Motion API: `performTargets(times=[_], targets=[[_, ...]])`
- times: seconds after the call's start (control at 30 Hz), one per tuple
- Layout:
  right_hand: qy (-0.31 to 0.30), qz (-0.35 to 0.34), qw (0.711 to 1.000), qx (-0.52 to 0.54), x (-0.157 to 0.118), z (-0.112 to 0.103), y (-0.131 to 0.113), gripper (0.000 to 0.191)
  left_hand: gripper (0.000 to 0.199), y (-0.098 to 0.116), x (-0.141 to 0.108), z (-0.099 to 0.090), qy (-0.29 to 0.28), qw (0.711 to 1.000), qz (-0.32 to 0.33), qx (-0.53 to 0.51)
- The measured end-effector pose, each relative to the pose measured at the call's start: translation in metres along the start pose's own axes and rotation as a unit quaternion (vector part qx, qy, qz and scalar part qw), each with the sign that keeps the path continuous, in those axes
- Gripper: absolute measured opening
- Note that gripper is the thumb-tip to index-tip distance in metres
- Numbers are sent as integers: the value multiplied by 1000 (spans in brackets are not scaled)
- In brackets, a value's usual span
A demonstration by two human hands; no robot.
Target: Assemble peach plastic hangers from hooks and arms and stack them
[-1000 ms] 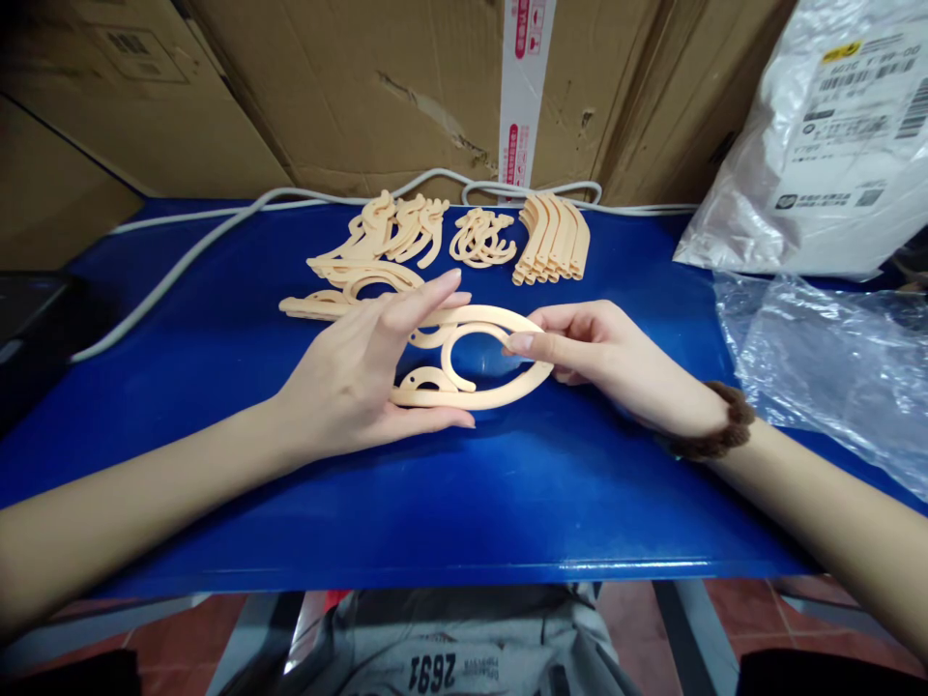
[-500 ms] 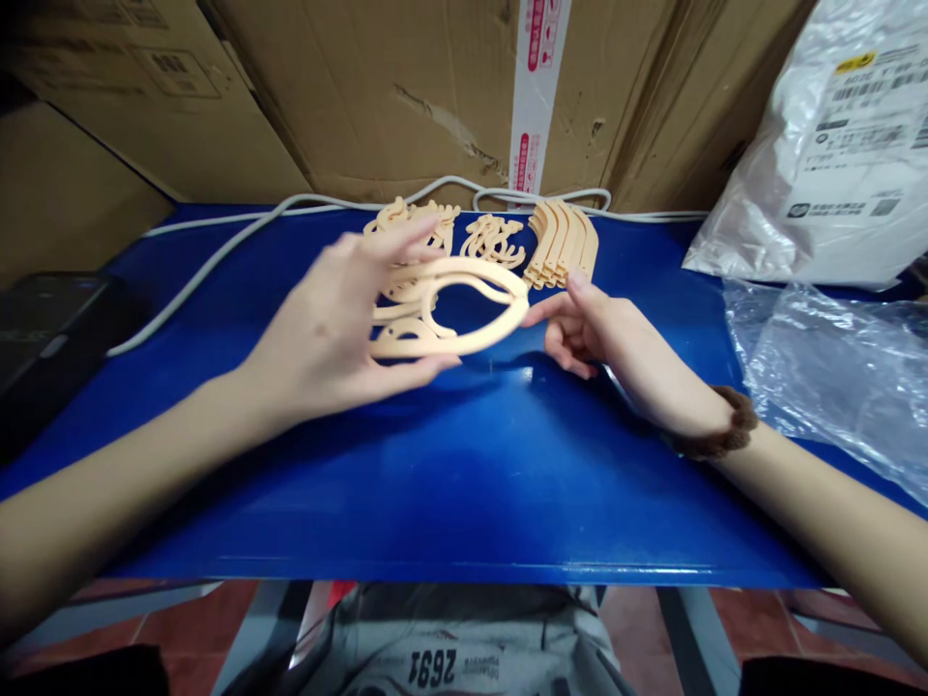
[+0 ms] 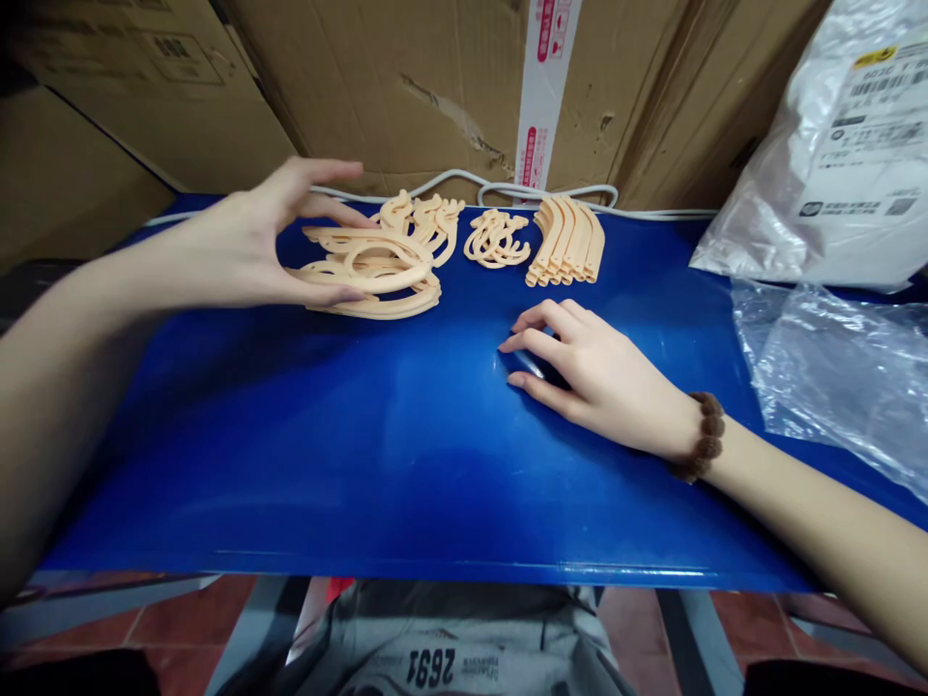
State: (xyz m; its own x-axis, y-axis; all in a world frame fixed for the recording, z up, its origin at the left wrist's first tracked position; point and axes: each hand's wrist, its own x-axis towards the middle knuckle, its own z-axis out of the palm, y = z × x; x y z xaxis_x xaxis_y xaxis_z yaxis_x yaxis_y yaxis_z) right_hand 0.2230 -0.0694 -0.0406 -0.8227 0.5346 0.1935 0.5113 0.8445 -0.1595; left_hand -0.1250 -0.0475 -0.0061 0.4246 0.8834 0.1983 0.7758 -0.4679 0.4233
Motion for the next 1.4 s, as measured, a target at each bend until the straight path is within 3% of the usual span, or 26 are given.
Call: performTargets(times=[0.23, 0.73, 1.4], targets=[[-4, -8, 1000, -18, 0, -2, 0, 32, 97, -7, 4, 5, -31, 999, -30, 8], [-19, 14, 1000, 3, 1, 3, 1, 41, 92, -7, 3, 10, -50, 998, -27, -7], [-26, 15, 1000, 3, 1, 0, 0, 40, 102, -9, 3, 7, -78, 996, -21, 23]])
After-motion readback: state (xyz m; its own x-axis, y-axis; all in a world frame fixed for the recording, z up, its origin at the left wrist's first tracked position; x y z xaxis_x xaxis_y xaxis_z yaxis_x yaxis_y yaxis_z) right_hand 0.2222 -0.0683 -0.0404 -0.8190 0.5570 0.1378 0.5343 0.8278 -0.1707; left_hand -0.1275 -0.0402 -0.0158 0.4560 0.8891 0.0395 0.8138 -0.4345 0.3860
